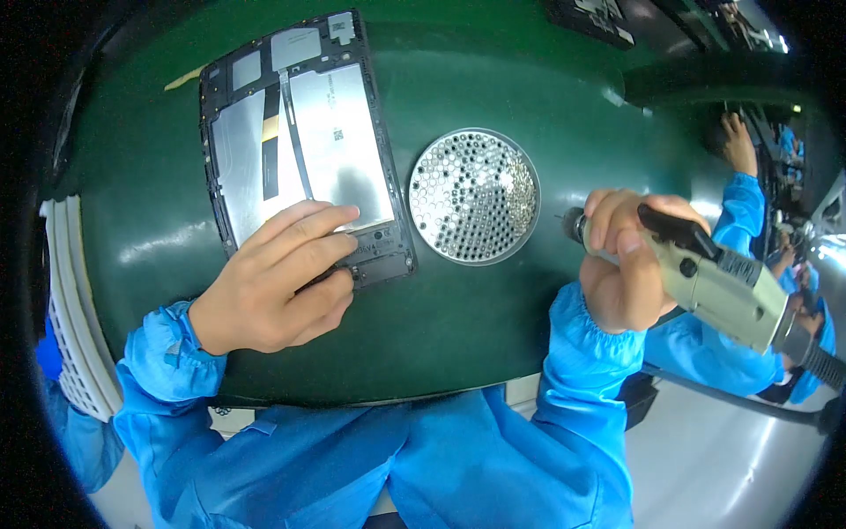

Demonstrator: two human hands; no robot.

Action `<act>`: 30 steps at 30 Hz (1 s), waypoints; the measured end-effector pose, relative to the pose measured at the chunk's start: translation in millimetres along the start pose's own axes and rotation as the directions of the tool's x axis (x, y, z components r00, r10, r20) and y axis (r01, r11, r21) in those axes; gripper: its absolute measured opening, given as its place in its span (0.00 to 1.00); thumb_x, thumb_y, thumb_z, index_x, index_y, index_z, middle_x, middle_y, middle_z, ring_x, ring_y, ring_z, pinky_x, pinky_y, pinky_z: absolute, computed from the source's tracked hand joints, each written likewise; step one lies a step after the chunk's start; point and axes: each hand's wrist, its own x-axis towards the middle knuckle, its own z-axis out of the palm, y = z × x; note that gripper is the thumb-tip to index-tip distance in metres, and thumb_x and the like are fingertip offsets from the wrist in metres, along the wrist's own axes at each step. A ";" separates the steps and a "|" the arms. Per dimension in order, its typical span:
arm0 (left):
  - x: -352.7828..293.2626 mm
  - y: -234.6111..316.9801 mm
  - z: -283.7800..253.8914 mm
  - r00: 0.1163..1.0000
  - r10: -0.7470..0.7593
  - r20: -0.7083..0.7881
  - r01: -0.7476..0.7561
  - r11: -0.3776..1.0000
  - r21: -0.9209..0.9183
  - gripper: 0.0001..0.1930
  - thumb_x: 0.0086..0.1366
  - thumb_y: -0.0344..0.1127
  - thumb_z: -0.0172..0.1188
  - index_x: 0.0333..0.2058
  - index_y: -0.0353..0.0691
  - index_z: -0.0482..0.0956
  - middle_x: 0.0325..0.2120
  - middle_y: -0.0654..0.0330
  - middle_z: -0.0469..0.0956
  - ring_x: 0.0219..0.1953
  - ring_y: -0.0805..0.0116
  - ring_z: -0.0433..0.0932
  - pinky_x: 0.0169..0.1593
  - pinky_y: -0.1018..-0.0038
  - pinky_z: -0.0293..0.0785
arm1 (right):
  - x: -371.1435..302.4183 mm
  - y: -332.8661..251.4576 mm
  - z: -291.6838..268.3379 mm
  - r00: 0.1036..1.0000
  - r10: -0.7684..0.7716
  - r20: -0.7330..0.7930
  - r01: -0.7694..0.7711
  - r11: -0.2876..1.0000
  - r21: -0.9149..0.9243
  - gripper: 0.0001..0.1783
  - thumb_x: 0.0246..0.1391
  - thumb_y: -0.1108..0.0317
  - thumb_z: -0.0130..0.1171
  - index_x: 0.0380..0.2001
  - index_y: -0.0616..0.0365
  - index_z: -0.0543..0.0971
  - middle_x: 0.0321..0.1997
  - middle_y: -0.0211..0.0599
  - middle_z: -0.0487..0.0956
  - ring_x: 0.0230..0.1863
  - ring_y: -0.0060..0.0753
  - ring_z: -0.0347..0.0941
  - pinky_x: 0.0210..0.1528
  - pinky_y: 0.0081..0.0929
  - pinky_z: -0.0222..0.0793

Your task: Assembling the internal components of a screen-based device on a factory production line.

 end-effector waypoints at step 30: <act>32.4 -69.3 -22.0 0.946 -0.269 -0.181 0.317 0.654 0.687 0.16 0.56 0.30 0.59 0.45 0.41 0.78 0.46 0.52 0.74 0.52 0.52 0.71 0.54 0.54 0.67 | 3.5 -4.2 -15.1 0.965 0.134 -0.224 -0.166 0.978 -0.129 0.16 0.43 0.81 0.50 0.40 0.70 0.69 0.24 0.35 0.74 0.23 0.26 0.70 0.28 0.23 0.68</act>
